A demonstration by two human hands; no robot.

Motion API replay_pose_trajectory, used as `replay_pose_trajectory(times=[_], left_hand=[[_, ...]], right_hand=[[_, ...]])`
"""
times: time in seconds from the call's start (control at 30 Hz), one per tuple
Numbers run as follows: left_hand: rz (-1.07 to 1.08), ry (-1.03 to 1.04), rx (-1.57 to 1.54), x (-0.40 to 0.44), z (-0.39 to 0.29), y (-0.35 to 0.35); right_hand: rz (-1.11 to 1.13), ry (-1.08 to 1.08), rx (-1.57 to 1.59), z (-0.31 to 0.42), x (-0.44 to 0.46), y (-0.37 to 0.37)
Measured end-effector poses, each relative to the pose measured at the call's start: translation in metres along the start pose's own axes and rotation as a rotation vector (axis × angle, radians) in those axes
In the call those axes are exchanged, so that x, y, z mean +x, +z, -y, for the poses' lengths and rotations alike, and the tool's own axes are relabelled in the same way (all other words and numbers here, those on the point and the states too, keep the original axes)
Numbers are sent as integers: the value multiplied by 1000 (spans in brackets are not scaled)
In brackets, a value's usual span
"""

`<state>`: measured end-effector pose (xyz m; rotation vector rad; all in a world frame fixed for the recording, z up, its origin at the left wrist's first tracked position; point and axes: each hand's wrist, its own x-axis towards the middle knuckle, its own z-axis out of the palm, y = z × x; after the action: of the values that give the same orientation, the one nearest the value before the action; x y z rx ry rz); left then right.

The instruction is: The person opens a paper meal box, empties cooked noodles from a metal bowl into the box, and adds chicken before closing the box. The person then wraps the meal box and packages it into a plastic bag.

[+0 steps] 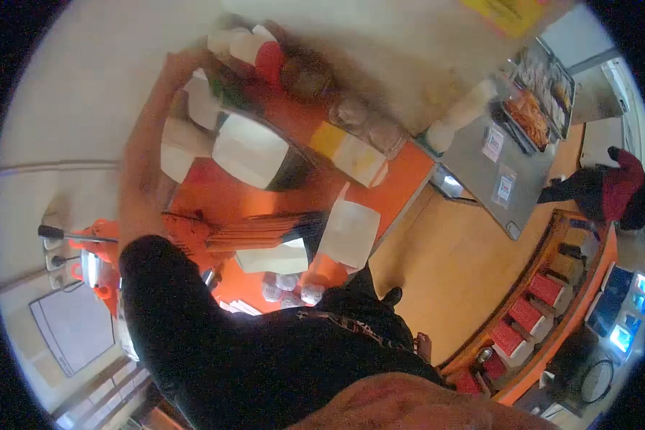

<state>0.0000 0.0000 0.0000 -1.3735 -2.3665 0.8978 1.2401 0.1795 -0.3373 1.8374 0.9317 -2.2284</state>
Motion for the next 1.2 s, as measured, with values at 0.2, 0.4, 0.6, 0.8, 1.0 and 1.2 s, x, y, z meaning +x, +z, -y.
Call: replay_pose_trajectory(times=[0.2, 0.4, 0.6, 0.8, 1.0, 1.2], left_hand=[[-147, -179, 80, -55, 47, -146], [-335, -358, -512, -106, 4, -373], [-698, 77, -1174, -156, -115, -514], [-690, 452, -767, -196, -333, -582], [-569, 783, -1191, -294, -533, -665], [-354, 1192, -1205, -450, -707, -724]], right_hand=[[-269, -224, -139, 31, -36, 45], [-517, -590, -906, 100, 7, 75], [42, -1080, -159, 341, -127, 237], [509, -1386, 521, 348, -256, 259], [167, -1465, 575, 156, -245, 125], [-103, -1213, 817, -77, -323, 31]])
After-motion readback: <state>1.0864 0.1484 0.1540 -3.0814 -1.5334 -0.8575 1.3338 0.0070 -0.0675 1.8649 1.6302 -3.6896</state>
